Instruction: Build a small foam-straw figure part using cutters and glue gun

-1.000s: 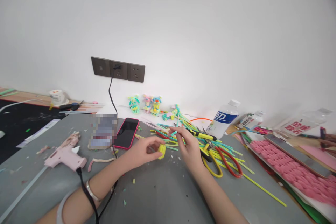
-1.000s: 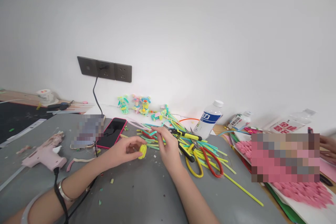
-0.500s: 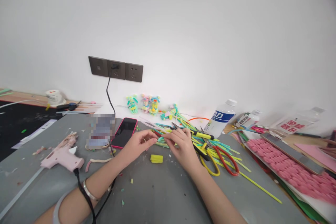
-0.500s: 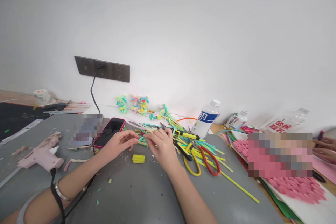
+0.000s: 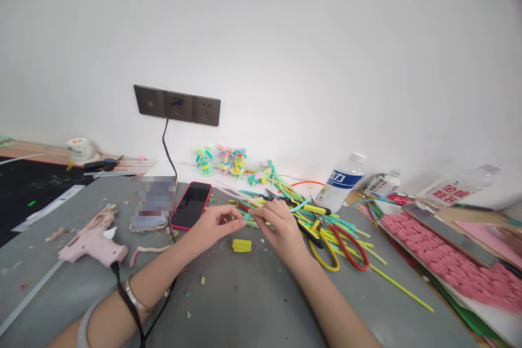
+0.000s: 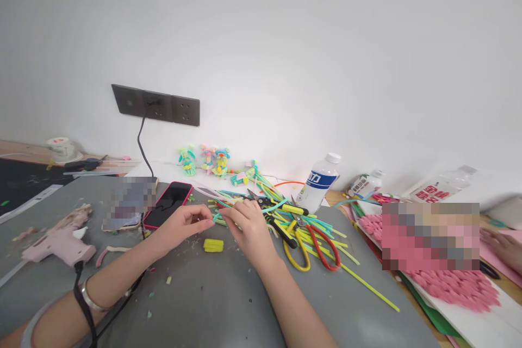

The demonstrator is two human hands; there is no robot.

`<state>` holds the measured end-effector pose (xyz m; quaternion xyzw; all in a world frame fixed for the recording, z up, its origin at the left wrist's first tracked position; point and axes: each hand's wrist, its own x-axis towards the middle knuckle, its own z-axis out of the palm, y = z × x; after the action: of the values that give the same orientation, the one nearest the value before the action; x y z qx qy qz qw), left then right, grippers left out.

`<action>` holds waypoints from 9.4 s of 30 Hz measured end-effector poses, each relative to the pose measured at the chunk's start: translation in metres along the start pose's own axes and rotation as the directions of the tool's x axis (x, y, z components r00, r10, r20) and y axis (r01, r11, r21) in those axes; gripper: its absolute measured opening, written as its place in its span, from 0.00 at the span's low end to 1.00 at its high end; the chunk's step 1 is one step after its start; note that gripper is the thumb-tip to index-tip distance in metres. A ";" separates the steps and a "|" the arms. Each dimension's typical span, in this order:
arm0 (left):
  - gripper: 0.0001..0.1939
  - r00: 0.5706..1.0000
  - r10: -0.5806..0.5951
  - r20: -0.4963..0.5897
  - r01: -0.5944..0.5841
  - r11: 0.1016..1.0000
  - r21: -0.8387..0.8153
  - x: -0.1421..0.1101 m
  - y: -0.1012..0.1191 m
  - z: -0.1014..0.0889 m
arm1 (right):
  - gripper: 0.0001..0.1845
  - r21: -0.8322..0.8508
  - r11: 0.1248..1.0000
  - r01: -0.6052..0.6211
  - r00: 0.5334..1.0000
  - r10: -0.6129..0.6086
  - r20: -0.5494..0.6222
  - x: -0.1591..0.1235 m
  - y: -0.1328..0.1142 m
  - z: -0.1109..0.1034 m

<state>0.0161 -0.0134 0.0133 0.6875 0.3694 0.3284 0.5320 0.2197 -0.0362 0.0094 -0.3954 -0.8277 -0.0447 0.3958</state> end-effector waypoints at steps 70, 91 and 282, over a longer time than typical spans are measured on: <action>0.11 1.000 0.009 0.010 -0.009 1.000 0.001 0.000 -0.004 0.005 | 0.10 -0.031 0.999 -0.006 0.998 0.004 -0.066 0.000 -0.007 -0.005; 0.13 0.972 0.099 -0.215 -0.138 0.974 -0.178 0.001 -0.009 0.005 | 0.07 0.292 0.919 -0.266 0.957 0.288 -0.036 -0.001 -0.024 0.009; 0.18 0.996 0.012 -0.094 -0.033 0.974 -0.224 0.002 -0.003 -0.003 | 0.08 0.006 0.998 -0.065 0.998 0.065 -0.017 0.001 -0.005 -0.007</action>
<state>0.0143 -0.0101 0.0106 0.6111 0.3460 0.4054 0.5852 0.2205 -0.0418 0.0158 -0.4208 -0.8111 -0.0328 0.4050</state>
